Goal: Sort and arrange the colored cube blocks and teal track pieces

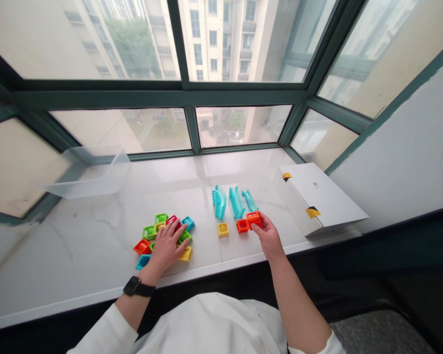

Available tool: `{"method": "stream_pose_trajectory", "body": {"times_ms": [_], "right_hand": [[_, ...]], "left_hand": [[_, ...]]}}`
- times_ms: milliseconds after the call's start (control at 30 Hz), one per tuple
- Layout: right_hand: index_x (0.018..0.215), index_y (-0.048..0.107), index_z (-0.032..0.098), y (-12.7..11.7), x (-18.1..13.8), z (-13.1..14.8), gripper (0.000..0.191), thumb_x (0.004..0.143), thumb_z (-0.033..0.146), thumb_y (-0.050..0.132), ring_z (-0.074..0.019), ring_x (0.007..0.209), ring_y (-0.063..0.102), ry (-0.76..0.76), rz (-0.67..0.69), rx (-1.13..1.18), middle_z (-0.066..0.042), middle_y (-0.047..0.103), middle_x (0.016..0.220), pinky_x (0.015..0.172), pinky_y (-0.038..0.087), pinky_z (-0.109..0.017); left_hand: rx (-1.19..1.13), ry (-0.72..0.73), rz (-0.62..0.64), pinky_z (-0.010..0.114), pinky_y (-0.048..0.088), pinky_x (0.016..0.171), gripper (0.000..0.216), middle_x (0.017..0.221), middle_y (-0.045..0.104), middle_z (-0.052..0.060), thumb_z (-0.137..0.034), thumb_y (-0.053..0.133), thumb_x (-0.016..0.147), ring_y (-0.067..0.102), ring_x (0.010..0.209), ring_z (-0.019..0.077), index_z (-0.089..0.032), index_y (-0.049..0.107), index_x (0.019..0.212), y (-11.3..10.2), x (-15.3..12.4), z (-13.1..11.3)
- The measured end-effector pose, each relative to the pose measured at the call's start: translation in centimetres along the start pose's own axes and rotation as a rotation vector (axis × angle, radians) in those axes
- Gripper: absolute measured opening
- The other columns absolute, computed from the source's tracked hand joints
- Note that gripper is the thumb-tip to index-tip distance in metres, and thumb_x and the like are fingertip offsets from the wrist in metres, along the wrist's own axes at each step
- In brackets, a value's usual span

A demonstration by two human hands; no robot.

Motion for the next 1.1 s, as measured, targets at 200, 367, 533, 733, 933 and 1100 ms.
{"method": "stream_pose_trajectory", "body": {"times_ms": [200, 367, 533, 733, 933, 1100], "right_hand": [[0.137, 0.069, 0.026, 0.0, 0.3, -0.4, 0.069, 0.074, 0.043, 0.092, -0.0288, 0.125, 0.068, -0.018, 0.053, -0.15, -0.008, 0.073, 0.135, 0.112, 0.052, -0.052], [0.144, 0.064, 0.028, -1.2, 0.7, -0.5, 0.072, 0.079, 0.048, 0.088, -0.0283, 0.131, 0.064, -0.036, 0.03, -0.145, -0.007, 0.069, 0.142, 0.118, 0.047, -0.051], [0.148, 0.059, 0.027, -2.8, 0.8, -1.1, 0.077, 0.081, 0.053, 0.086, -0.0275, 0.126, 0.067, -0.035, -0.026, -0.111, -0.009, 0.071, 0.137, 0.116, 0.05, -0.05], [0.144, 0.061, 0.023, -3.9, 0.7, -1.6, 0.079, 0.077, 0.053, 0.09, -0.0295, 0.129, 0.066, -0.006, -0.058, -0.099, -0.012, 0.071, 0.139, 0.116, 0.051, -0.051], [0.137, 0.066, 0.02, -3.1, 1.3, -1.2, 0.073, 0.076, 0.052, 0.09, -0.0335, 0.133, 0.064, -0.037, 0.0, -0.168, -0.015, 0.07, 0.14, 0.116, 0.051, -0.054], [0.135, 0.067, 0.022, -2.8, 2.1, -1.8, 0.066, 0.079, 0.051, 0.087, -0.0333, 0.129, 0.067, -0.07, 0.048, -0.229, -0.013, 0.072, 0.138, 0.113, 0.053, -0.053]], "left_hand": [[-0.004, 0.0, -0.005, 0.058, 0.024, 0.129, 0.055, 0.166, 0.046, 0.009, -0.048, 0.056, 0.1, 0.04, 0.154, 0.0347, -0.032, 0.058, 0.152, 0.3, -0.1, 0.2], [-0.015, -0.001, -0.026, 0.06, 0.025, 0.128, 0.053, 0.163, 0.049, 0.011, -0.046, 0.057, 0.099, 0.041, 0.153, 0.036, -0.029, 0.06, 0.149, 0.1, 0.2, 0.2], [-0.117, 0.095, -0.099, 0.051, 0.033, 0.128, 0.042, 0.151, 0.06, 0.01, -0.038, 0.052, 0.102, 0.049, 0.145, 0.0308, -0.026, 0.065, 0.14, -2.2, 0.9, -3.9], [-0.239, 0.334, 0.006, 0.049, 0.037, 0.125, 0.045, 0.152, 0.058, 0.009, -0.034, 0.054, 0.101, 0.051, 0.142, 0.0291, -0.029, 0.061, 0.145, -1.4, 2.3, -13.7], [-0.171, 0.447, 0.088, 0.06, 0.027, 0.129, 0.053, 0.155, 0.054, 0.014, -0.032, 0.063, 0.096, 0.044, 0.149, 0.0349, -0.026, 0.056, 0.148, 2.0, 4.3, -18.9], [-0.135, 0.489, 0.152, 0.06, 0.024, 0.13, 0.057, 0.16, 0.05, 0.013, -0.032, 0.064, 0.095, 0.04, 0.152, 0.0361, -0.026, 0.053, 0.15, 3.2, 4.9, -20.1]]}}
Point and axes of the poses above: each hand's wrist, its own x-axis towards the middle knuckle, its own y-axis out of the palm, z = x × y, the point moved 7 cm from there along x, towards the middle knuckle
